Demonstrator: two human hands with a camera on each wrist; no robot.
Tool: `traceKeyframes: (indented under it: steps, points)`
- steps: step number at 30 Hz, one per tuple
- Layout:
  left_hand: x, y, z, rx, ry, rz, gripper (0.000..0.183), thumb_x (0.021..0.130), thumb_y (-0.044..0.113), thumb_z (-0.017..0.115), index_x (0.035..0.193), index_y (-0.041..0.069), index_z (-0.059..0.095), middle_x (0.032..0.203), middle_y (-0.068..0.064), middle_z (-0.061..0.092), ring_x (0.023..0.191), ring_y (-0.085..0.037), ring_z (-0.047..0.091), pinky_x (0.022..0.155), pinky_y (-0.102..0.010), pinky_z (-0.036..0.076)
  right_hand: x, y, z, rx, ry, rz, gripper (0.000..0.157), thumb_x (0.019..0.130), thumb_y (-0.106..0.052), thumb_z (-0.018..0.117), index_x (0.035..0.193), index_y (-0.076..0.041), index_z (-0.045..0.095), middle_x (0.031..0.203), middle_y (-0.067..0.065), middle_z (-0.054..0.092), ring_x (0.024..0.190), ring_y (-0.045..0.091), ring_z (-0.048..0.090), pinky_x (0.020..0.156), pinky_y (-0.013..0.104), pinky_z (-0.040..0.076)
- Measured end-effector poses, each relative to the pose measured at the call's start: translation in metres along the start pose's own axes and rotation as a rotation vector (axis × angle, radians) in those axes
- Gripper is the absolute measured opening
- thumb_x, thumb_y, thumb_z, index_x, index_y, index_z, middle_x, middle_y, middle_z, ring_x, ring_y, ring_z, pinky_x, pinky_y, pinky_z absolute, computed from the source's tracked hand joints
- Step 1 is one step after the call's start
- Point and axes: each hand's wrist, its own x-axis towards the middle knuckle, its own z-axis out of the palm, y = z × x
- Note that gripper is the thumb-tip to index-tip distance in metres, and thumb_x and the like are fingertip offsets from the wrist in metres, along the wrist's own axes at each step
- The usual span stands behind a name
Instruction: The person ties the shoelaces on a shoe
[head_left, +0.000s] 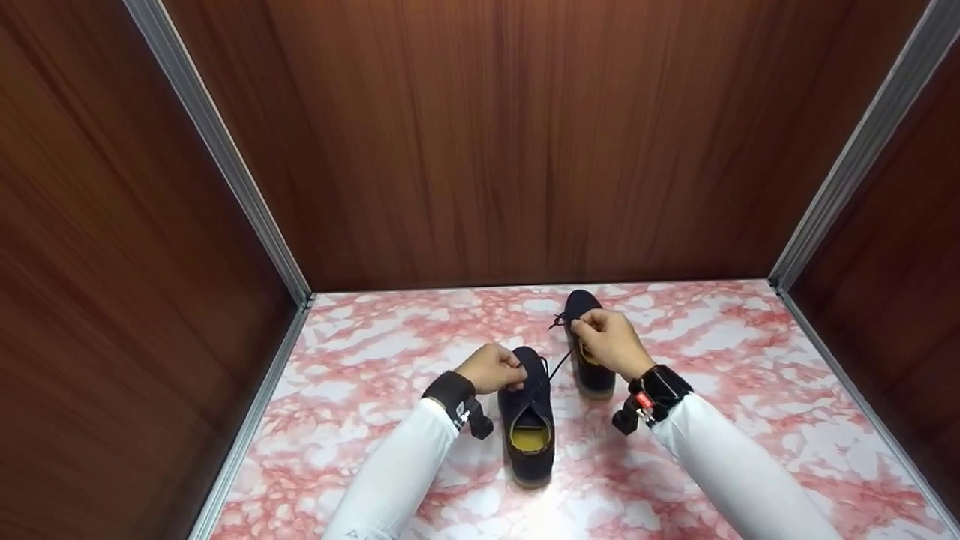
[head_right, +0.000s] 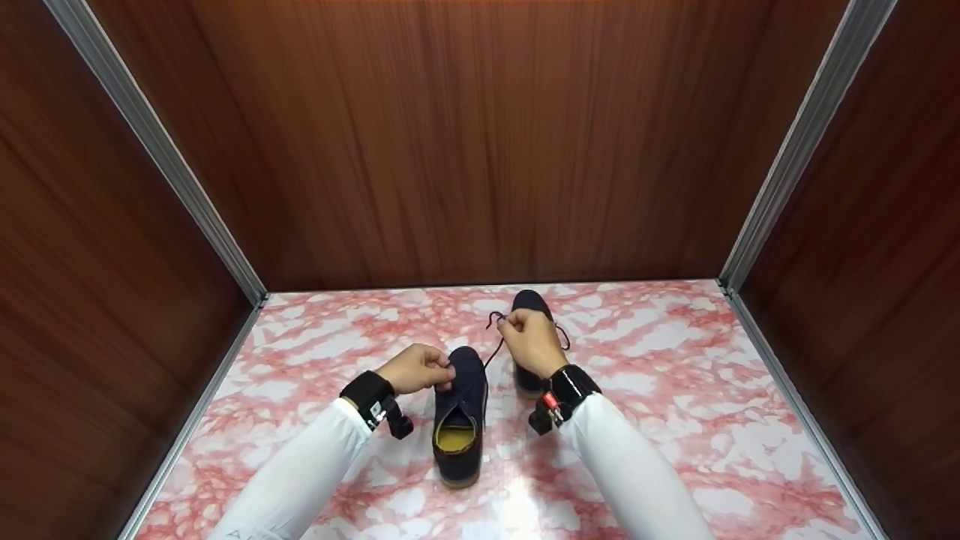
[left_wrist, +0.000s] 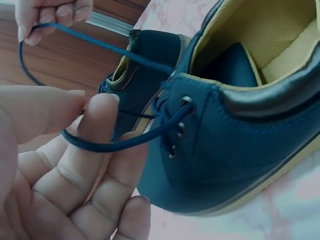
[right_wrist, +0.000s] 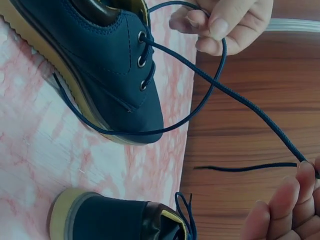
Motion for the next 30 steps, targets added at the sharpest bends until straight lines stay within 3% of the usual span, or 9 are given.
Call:
traceKeyframes:
  steps: [4,9,16,18,23,30]
  points:
    - [0.002,0.000,0.008,-0.034,-0.004,0.009,0.015,0.096,0.014,0.071,0.093,0.000,0.074,0.078,-0.011,0.077,0.069,-0.008,0.069,0.063,-0.017,0.051,0.002,-0.005,0.001,-0.074,-0.008,-0.032,0.024,0.102,-0.018,0.065,0.091,0.003,0.068,0.060,-0.009,0.052,0.048,0.003,0.051,0.046,0.020,0.045]
    - [0.005,0.000,0.014,0.015,-0.005,0.050,0.017,0.090,0.012,0.073,0.102,0.001,0.077,0.075,0.009,0.064,0.068,-0.002,0.057,0.063,-0.015,0.047,0.007,-0.010,0.001,-0.165,-0.022,-0.094,0.021,0.101,-0.020,0.068,0.090,-0.002,0.072,0.060,-0.008,0.055,0.048,0.004,0.052,0.048,0.021,0.045]
    - [0.009,0.000,0.024,0.124,0.061,0.117,0.021,0.086,0.027,0.082,0.099,0.011,0.080,0.091,0.004,0.074,0.081,-0.003,0.058,0.078,-0.020,0.048,0.018,-0.026,0.009,-0.325,-0.042,-0.239,0.015,0.098,-0.019,0.072,0.093,-0.009,0.081,0.081,0.000,0.071,0.073,0.010,0.057,0.071,0.026,0.046]
    - [0.010,-0.001,0.027,0.136,0.086,0.125,0.019,0.087,0.028,0.082,0.097,0.012,0.080,0.089,0.005,0.074,0.081,-0.004,0.058,0.078,-0.021,0.048,0.020,-0.034,0.013,-0.335,-0.092,-0.266,0.014,0.099,-0.020,0.072,0.094,-0.011,0.082,0.083,0.002,0.074,0.076,0.011,0.060,0.072,0.026,0.048]
    - [0.010,-0.003,0.033,0.141,0.137,0.130,0.019,0.093,0.027,0.075,0.087,0.009,0.078,0.073,0.012,0.059,0.072,-0.005,0.052,0.067,-0.020,0.043,0.024,-0.046,0.018,-0.282,-0.267,-0.323,0.021,0.102,-0.015,0.065,0.117,-0.009,0.079,0.091,0.008,0.078,0.078,0.020,0.071,0.069,0.022,0.054]
    - [0.008,-0.008,0.033,0.091,0.166,0.104,0.023,0.096,0.024,0.072,0.082,0.005,0.074,0.073,0.011,0.052,0.071,-0.003,0.050,0.067,-0.019,0.040,0.026,-0.029,0.004,-0.248,-0.259,-0.285,0.025,0.103,-0.007,0.061,0.124,-0.002,0.074,0.098,0.020,0.079,0.083,0.016,0.071,0.069,0.019,0.054]
